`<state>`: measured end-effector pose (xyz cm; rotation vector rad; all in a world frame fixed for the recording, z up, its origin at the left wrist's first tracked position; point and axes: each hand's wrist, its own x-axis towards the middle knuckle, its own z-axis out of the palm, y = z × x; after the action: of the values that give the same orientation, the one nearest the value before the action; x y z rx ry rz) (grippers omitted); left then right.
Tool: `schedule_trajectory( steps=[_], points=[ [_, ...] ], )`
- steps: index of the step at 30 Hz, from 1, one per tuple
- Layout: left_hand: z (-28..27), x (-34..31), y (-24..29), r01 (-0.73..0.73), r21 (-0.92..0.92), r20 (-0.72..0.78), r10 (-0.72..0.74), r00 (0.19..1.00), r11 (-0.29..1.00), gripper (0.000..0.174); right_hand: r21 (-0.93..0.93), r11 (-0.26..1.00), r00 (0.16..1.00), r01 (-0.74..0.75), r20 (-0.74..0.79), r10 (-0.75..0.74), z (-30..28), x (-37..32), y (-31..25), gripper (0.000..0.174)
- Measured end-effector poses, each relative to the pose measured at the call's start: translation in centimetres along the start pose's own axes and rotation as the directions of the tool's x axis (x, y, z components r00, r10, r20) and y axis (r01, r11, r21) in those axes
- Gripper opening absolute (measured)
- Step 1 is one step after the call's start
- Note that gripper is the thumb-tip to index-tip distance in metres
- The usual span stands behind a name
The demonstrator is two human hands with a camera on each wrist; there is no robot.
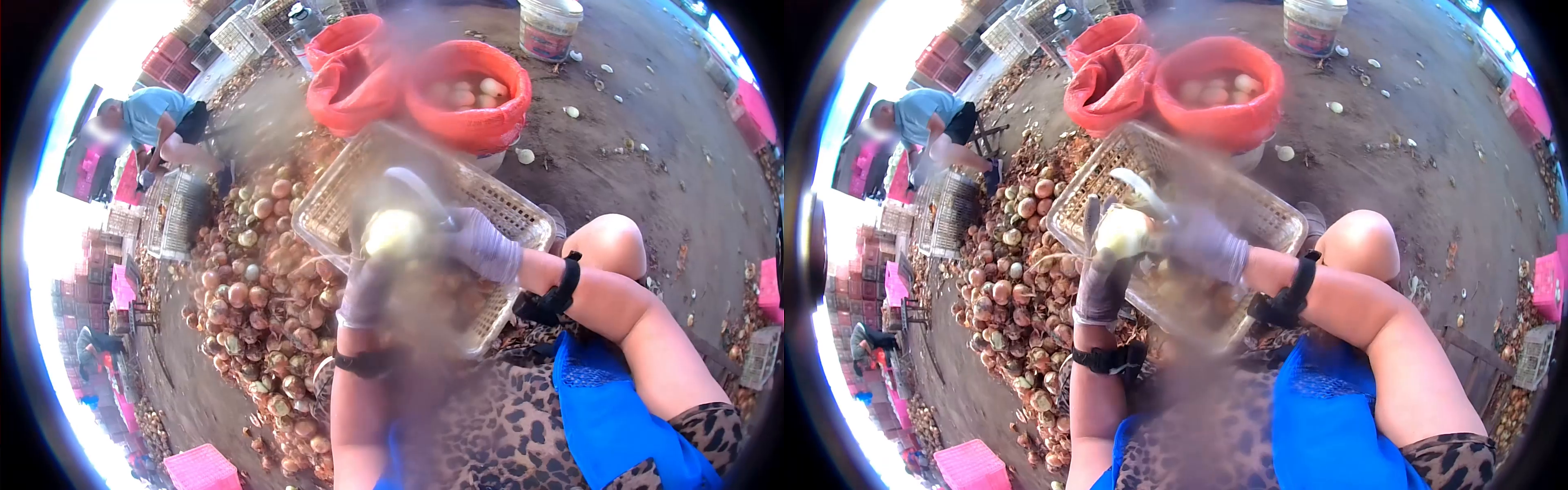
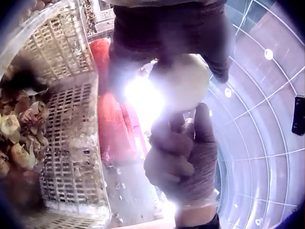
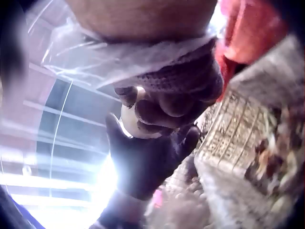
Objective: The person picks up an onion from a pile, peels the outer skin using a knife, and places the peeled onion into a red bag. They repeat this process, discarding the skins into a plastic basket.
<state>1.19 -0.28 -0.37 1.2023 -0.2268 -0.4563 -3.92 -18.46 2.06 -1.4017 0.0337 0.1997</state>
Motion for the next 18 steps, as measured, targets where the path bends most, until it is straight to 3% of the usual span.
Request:
schedule_trajectory(
  steps=[2,4,5,8,9,12,13,16,18],
  points=[
    [-1.3,0.9,-1.7,0.089,0.032,-0.005,-0.089,0.996,0.996,0.089,-0.32,0.92,0.961,0.227,-0.08,-0.265,0.1,0.9,2.3,0.047],
    [-1.6,0.8,-1.5,0.238,-0.034,0.069,-0.235,0.97,0.971,0.086,-0.435,0.858,0.95,0.271,-0.025,-0.312,-0.5,1.1,2.3,0.048],
    [-1.4,0.5,-1.6,0.228,0.018,0.01,-0.229,0.973,0.973,0.074,-0.488,0.824,0.944,0.289,0.001,-0.331,-0.7,1.1,2.5,0.049],
    [-0.7,-0.1,-1.4,0.167,0.009,-0.027,-0.167,0.986,0.986,0.066,-0.683,0.638,0.899,0.356,0.065,-0.432,-0.9,0.7,1.7,0.049],
    [1.5,-0.2,0.7,0.167,0.076,0.0,-0.167,0.986,0.983,0.06,-0.729,0.6,0.912,0.329,0.082,-0.401,-1.0,0.5,1.5,0.048],
    [0.6,0.3,-1.0,0.008,0.113,-0.004,-0.008,1.0,0.994,0.026,-0.835,0.485,0.942,0.259,0.107,-0.32,-0.9,0.2,1.5,0.047],
    [0.2,0.2,-1.1,0.013,0.163,0.033,-0.019,0.999,0.987,0.035,-0.856,0.456,0.947,0.244,0.11,-0.301,-0.9,0.3,1.9,0.046],
    [1.4,-0.3,-0.9,-0.077,0.058,0.019,0.076,0.997,0.995,0.045,-0.91,0.346,0.955,0.227,0.139,-0.262,-1.3,0.4,2.5,0.046],
    [1.2,-0.6,-1.1,-0.029,-0.003,0.019,0.029,0.999,1.0,0.054,-0.926,0.284,0.947,0.25,0.172,-0.272,-2.2,0.9,3.3,0.039]
  ],
)
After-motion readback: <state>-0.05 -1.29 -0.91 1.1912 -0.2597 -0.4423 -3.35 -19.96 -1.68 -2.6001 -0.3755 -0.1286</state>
